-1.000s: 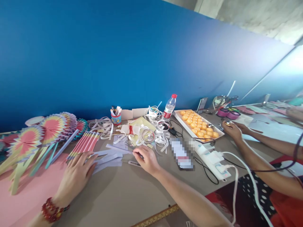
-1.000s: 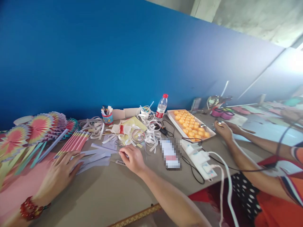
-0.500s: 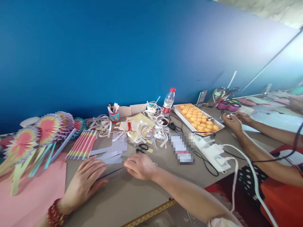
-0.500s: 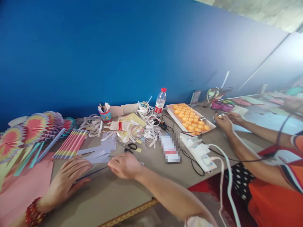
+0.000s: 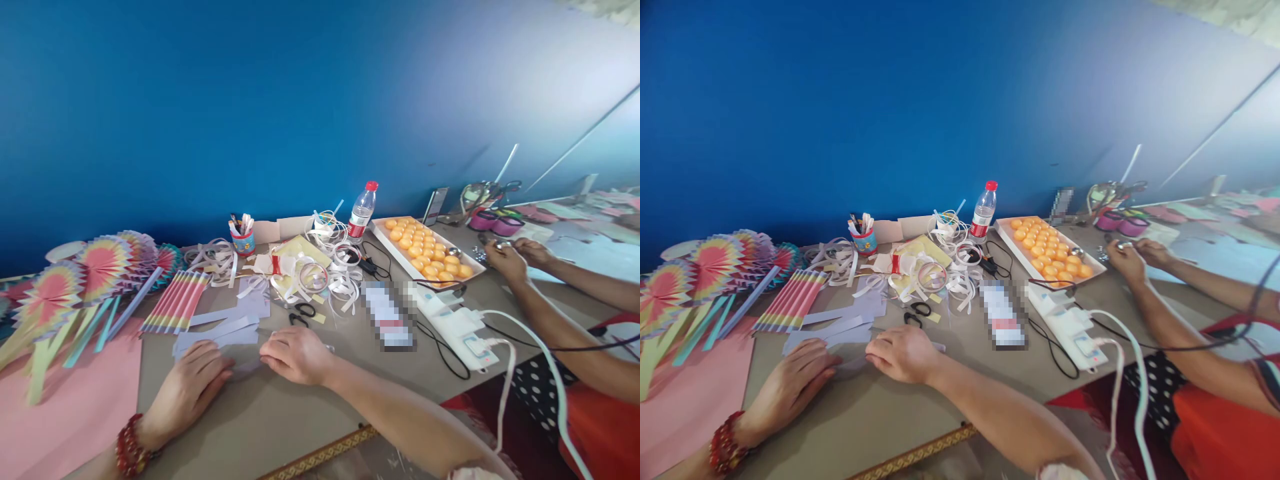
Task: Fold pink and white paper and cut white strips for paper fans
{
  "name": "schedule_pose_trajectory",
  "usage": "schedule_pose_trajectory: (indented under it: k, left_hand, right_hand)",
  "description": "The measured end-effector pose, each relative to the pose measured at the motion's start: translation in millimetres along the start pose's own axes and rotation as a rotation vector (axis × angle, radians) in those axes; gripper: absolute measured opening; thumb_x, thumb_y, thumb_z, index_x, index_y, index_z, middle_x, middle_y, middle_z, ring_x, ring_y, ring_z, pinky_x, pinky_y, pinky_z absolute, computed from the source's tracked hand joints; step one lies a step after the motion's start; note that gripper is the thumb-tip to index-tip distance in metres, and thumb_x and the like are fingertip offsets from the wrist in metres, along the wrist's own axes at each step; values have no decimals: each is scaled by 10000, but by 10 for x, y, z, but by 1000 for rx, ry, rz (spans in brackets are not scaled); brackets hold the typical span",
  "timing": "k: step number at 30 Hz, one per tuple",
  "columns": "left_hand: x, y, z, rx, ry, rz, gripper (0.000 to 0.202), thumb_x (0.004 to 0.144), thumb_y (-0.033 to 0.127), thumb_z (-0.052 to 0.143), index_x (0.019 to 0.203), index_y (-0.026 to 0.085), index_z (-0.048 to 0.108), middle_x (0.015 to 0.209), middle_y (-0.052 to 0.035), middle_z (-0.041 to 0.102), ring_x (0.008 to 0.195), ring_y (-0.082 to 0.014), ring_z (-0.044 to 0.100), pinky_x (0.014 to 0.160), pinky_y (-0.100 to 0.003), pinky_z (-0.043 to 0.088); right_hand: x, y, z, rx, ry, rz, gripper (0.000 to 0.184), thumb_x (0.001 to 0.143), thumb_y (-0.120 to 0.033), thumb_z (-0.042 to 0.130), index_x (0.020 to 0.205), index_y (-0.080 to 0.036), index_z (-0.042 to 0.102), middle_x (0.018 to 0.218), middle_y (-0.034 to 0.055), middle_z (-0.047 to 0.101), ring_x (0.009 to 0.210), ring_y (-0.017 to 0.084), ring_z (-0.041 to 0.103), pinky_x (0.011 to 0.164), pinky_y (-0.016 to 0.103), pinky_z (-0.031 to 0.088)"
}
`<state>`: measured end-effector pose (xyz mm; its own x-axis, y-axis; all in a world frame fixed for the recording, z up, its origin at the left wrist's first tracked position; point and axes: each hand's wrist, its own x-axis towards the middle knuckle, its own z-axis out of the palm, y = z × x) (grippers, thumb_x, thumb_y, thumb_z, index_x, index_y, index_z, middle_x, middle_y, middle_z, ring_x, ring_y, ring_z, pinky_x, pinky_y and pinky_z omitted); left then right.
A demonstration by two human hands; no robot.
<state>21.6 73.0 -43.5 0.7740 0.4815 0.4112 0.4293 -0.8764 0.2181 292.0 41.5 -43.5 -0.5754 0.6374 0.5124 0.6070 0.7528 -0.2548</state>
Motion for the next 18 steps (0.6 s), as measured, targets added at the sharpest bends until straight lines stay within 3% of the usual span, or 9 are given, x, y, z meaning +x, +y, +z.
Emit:
schedule_pose_trajectory:
  k: [8,13,18]
  left_hand:
    - [34,7,-84,-22,-43,-24,157,959,224,494,1021,203,636,859,-46,639,839,-191,604,910,-382,467]
    - [4,-37,-48,-2,17,-22,185,929,225,553,1105,192,601,966,-76,662,966,-226,615,972,-416,459]
    - [28,-70,-46,-24,50,7,162,914,228,579,1067,183,608,943,-80,676,967,-227,632,958,-392,490]
  right_hand:
    - [-1,20,41,69,-24,-19,152,974,-286,465,910,-210,581,771,8,660,700,134,611,667,250,443]
    - [24,13,20,131,5,-32,164,962,-329,485,905,-203,572,763,13,658,673,137,597,674,261,462]
    - [42,14,-13,203,13,21,154,960,-330,487,958,-196,565,817,34,669,717,148,611,731,277,485]
